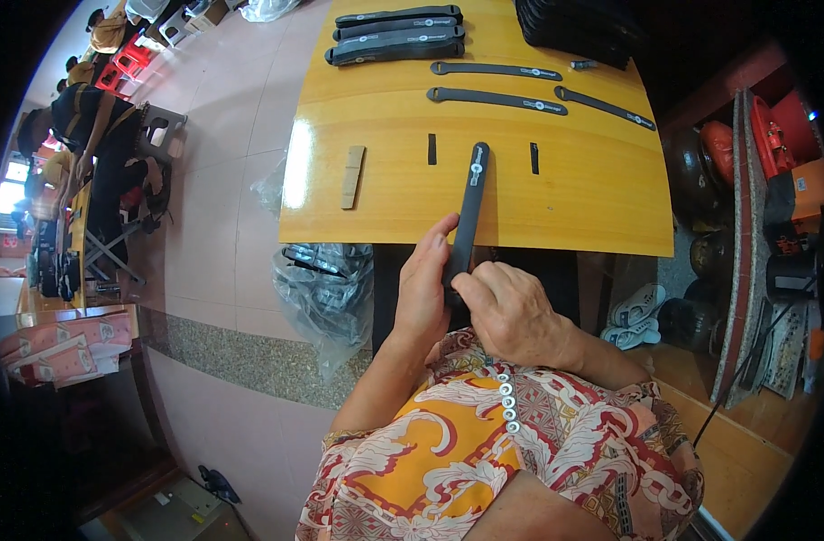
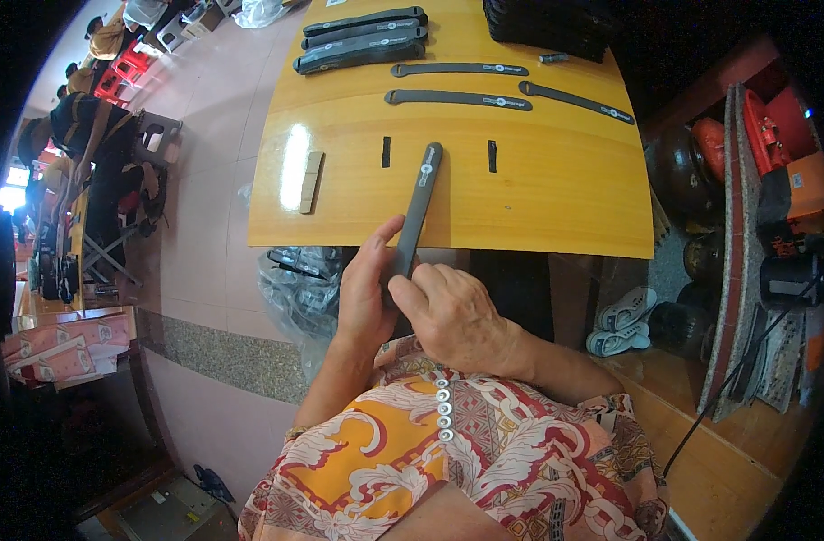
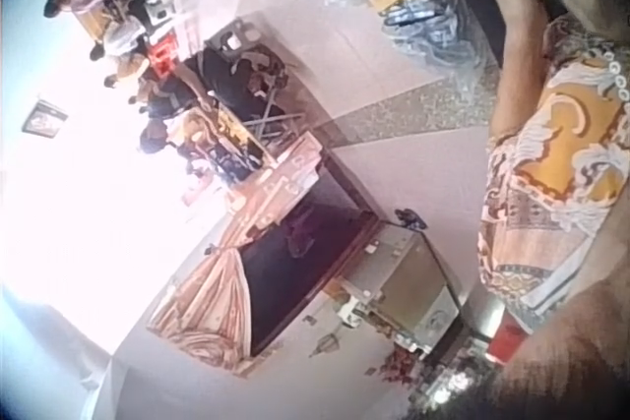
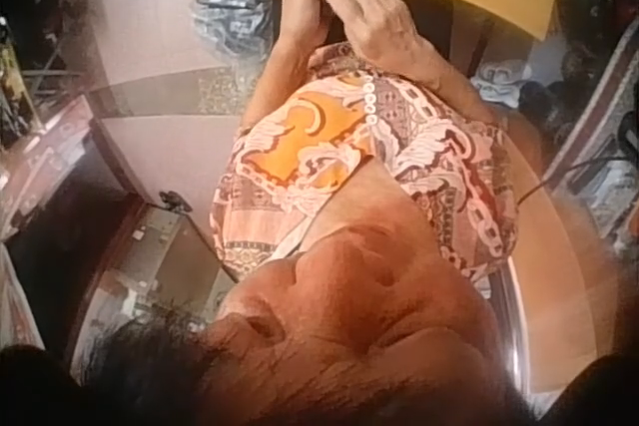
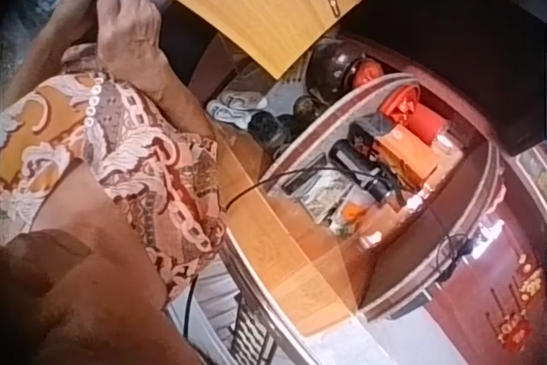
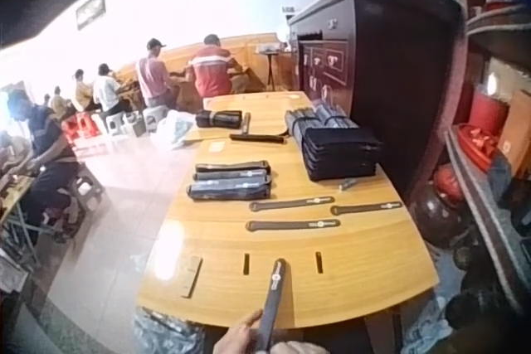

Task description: Assembling small metal components onto leather or synthetic straps at a workstation.

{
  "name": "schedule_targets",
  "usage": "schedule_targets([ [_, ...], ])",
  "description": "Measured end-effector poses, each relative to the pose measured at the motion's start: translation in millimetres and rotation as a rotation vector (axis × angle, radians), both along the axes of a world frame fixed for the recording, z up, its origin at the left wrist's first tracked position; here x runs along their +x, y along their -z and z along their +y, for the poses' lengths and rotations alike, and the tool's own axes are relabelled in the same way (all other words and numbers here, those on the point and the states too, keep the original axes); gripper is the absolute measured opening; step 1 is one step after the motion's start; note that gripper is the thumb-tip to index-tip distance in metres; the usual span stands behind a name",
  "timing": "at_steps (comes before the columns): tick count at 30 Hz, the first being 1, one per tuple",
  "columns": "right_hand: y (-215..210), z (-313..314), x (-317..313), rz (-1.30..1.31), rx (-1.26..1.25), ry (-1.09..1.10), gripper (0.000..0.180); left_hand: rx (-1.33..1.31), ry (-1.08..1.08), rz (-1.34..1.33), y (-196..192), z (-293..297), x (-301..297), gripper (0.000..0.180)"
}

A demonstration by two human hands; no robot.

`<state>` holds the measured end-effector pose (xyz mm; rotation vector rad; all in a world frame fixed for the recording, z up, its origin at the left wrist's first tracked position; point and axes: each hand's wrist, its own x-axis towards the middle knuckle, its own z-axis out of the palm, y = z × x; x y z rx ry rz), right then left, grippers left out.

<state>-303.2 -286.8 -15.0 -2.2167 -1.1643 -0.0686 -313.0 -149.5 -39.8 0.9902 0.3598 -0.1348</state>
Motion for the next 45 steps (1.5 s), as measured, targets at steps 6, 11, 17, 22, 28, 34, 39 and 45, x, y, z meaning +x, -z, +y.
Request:
schedule_targets([
  [6,4.0,3.2,12.7,0.133,0.287,0.132,0.021,0.434,0.099,-0.426,14.5,14.9,-26.2,0.05],
  [11,-9.0,4.7,23.9,0.609,0.374,0.035,0.014,0.831,0.117,-0.699,19.2,27.7,-20.8,0.052],
  [17,-3.1,11.6,40.1,0.942,0.335,0.056,0.019,1.096,0.109,-0.741,5.3,25.3,-14.7,0.044],
  [22,0.4,19.0,42.1,0.917,0.437,0.062,0.017,1.143,0.024,-0.685,11.9,21.4,-21.7,0.049],
  [28,18.6,21.9,45.8,1.395,0.581,0.098,0.016,0.962,-0.028,-0.46,15.1,12.7,-29.4,0.046],
  [34,3.2,22.9,34.6,0.861,0.429,0.07,0.011,0.681,-0.092,-0.328,15.6,11.8,-30.7,0.052],
  [39,-16.0,20.6,26.7,-0.223,-0.01,0.011,0.018,0.708,0.004,-0.225,6.1,15.0,-30.6,0.051],
  [45,-16.2,29.2,22.2,-0.319,0.06,0.064,0.032,0.804,-0.117,-0.456,7.3,11.3,-27.4,0.05],
])
